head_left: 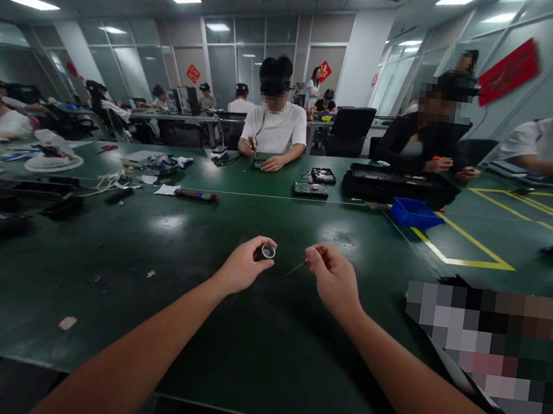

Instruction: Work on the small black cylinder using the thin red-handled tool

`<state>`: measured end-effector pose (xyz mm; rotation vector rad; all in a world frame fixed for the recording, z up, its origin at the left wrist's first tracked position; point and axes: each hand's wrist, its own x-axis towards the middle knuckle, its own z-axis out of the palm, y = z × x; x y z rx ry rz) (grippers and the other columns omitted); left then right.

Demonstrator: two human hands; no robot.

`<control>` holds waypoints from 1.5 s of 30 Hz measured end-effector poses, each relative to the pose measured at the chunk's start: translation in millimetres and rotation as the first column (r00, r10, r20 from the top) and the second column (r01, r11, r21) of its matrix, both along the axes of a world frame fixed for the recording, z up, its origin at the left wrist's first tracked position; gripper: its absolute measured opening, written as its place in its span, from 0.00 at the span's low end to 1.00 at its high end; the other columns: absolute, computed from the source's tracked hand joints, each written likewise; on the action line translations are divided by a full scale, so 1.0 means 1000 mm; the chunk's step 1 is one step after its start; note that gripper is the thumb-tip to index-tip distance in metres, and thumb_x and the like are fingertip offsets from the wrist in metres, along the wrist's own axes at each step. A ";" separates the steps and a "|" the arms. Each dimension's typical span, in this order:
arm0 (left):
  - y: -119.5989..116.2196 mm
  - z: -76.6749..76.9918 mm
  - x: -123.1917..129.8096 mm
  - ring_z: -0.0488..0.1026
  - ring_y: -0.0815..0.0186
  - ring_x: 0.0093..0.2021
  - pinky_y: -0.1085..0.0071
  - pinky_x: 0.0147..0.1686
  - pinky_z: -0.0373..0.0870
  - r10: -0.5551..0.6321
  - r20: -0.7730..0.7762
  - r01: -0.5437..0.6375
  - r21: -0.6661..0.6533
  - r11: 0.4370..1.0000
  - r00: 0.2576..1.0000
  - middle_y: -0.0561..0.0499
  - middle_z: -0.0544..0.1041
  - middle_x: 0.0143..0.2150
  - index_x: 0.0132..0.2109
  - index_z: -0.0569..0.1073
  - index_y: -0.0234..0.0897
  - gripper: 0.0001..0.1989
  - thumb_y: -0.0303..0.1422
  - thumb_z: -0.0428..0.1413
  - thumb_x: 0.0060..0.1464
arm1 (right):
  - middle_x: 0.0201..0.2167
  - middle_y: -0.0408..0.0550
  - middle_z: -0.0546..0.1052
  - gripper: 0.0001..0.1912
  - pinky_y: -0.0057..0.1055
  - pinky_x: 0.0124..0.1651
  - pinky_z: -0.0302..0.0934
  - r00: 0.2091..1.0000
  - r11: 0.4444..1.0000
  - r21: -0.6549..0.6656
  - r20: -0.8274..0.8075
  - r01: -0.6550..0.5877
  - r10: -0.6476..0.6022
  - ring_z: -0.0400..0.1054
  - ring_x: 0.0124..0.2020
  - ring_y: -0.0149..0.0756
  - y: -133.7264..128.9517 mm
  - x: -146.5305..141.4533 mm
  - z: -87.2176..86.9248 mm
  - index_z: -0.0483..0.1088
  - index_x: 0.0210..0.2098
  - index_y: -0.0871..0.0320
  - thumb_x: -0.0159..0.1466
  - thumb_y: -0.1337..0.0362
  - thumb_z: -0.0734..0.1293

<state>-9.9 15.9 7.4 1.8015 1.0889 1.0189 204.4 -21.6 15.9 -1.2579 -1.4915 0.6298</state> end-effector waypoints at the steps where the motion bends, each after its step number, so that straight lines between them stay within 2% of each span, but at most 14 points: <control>1: 0.000 -0.002 0.000 0.74 0.55 0.47 0.55 0.51 0.66 -0.008 -0.012 0.008 0.003 1.000 1.000 0.45 0.77 0.47 0.48 0.75 0.43 0.17 0.26 0.61 0.50 | 0.25 0.44 0.73 0.17 0.32 0.31 0.60 0.999 1.000 0.023 -0.033 -0.011 0.011 0.67 0.26 0.35 -0.002 0.000 0.001 0.72 0.33 0.55 0.67 0.50 0.62; 5: 0.002 -0.011 -0.001 0.73 0.54 0.51 0.53 0.55 0.65 0.007 -0.026 -0.007 0.017 1.000 1.000 0.46 0.76 0.52 0.52 0.75 0.45 0.21 0.24 0.62 0.50 | 0.28 0.45 0.75 0.13 0.35 0.35 0.65 0.980 0.996 0.091 -0.196 0.000 0.018 0.70 0.29 0.36 -0.005 -0.002 0.004 0.71 0.40 0.55 0.68 0.53 0.62; 8: 0.002 -0.015 0.000 0.73 0.53 0.51 0.51 0.55 0.65 0.027 -0.017 -0.026 0.020 0.999 1.000 0.45 0.77 0.51 0.51 0.76 0.45 0.22 0.24 0.63 0.49 | 0.30 0.47 0.77 0.13 0.38 0.39 0.68 0.974 0.996 0.087 -0.226 -0.002 0.022 0.73 0.32 0.38 -0.005 -0.002 0.004 0.70 0.42 0.55 0.67 0.54 0.63; 14: 0.000 -0.013 0.003 0.72 0.54 0.56 0.52 0.60 0.62 0.018 -0.067 -0.013 0.079 0.997 0.998 0.46 0.77 0.54 0.53 0.77 0.46 0.21 0.26 0.64 0.51 | 0.33 0.49 0.79 0.13 0.40 0.42 0.69 0.986 0.997 0.076 -0.162 -0.025 0.037 0.75 0.35 0.40 -0.002 -0.002 -0.002 0.70 0.43 0.56 0.68 0.53 0.63; 19: -0.002 -0.013 0.002 0.71 0.55 0.57 0.54 0.62 0.61 0.000 -0.129 0.015 0.117 0.993 0.992 0.47 0.76 0.56 0.55 0.76 0.45 0.21 0.28 0.63 0.53 | 0.34 0.49 0.80 0.13 0.38 0.41 0.69 0.995 0.996 0.085 -0.102 -0.007 0.016 0.76 0.35 0.39 -0.002 -0.001 -0.002 0.70 0.43 0.56 0.68 0.53 0.62; 22: -0.004 -0.011 0.001 0.72 0.58 0.56 0.58 0.61 0.63 0.009 -0.182 0.020 0.157 0.987 0.983 0.49 0.77 0.55 0.56 0.75 0.43 0.21 0.29 0.62 0.55 | 0.30 0.47 0.79 0.14 0.34 0.36 0.66 1.000 0.997 0.072 -0.014 -0.011 0.012 0.75 0.32 0.38 -0.004 0.000 0.004 0.71 0.38 0.56 0.67 0.52 0.64; 25: -0.006 -0.008 0.001 0.72 0.59 0.55 0.60 0.59 0.64 0.020 -0.228 0.025 0.194 0.981 0.974 0.49 0.77 0.54 0.57 0.74 0.43 0.21 0.30 0.61 0.56 | 0.22 0.44 0.76 0.14 0.32 0.30 0.61 0.991 0.996 0.087 0.128 0.022 -0.033 0.70 0.25 0.36 -0.007 0.001 0.010 0.72 0.31 0.56 0.64 0.51 0.67; 28: -0.005 -0.006 0.000 0.72 0.59 0.54 0.60 0.58 0.66 0.030 -0.265 0.031 0.223 0.974 0.964 0.49 0.77 0.53 0.57 0.73 0.43 0.21 0.31 0.61 0.57 | 0.27 0.44 0.77 0.10 0.32 0.33 0.62 0.995 0.992 0.127 0.102 -0.007 -0.006 0.71 0.27 0.36 -0.007 0.001 0.008 0.71 0.38 0.56 0.67 0.56 0.64; 31: -0.004 -0.005 -0.001 0.72 0.59 0.54 0.61 0.58 0.65 0.035 -0.280 0.038 0.249 0.968 0.959 0.49 0.77 0.53 0.57 0.74 0.42 0.20 0.30 0.61 0.57 | 0.31 0.45 0.77 0.08 0.32 0.35 0.62 0.995 0.991 0.120 0.089 -0.057 0.046 0.72 0.32 0.36 -0.006 0.000 0.004 0.70 0.41 0.55 0.68 0.60 0.61; 36: -0.004 -0.006 -0.002 0.72 0.60 0.54 0.61 0.58 0.65 0.020 -0.297 0.060 0.256 0.965 0.955 0.50 0.76 0.53 0.57 0.74 0.43 0.20 0.30 0.61 0.57 | 0.21 0.42 0.71 0.17 0.32 0.29 0.57 0.985 0.998 0.065 0.169 0.001 -0.012 0.66 0.23 0.34 -0.004 0.002 0.001 0.72 0.36 0.55 0.70 0.53 0.58; 38: -0.005 -0.006 -0.002 0.72 0.60 0.53 0.61 0.57 0.65 0.009 -0.309 0.070 0.245 0.967 0.951 0.50 0.77 0.53 0.57 0.74 0.43 0.20 0.30 0.61 0.57 | 0.23 0.42 0.73 0.16 0.32 0.30 0.57 0.989 0.997 0.065 0.143 0.030 -0.039 0.67 0.24 0.35 -0.003 0.002 0.000 0.72 0.42 0.55 0.70 0.53 0.58; 41: -0.006 -0.006 -0.001 0.73 0.60 0.52 0.61 0.56 0.66 -0.007 -0.330 0.087 0.229 0.970 0.944 0.50 0.77 0.52 0.57 0.74 0.43 0.20 0.31 0.61 0.57 | 0.30 0.45 0.76 0.16 0.33 0.34 0.60 0.995 0.998 0.064 0.101 0.006 -0.012 0.71 0.30 0.37 -0.003 0.001 -0.001 0.67 0.52 0.55 0.70 0.55 0.58; 45: -0.006 -0.006 -0.002 0.73 0.59 0.53 0.60 0.57 0.66 -0.021 -0.340 0.102 0.222 0.970 0.940 0.50 0.77 0.53 0.56 0.74 0.43 0.20 0.30 0.62 0.56 | 0.26 0.44 0.73 0.16 0.33 0.32 0.59 0.990 1.000 0.025 0.139 -0.018 0.014 0.69 0.27 0.37 -0.004 0.001 0.001 0.71 0.43 0.55 0.71 0.53 0.56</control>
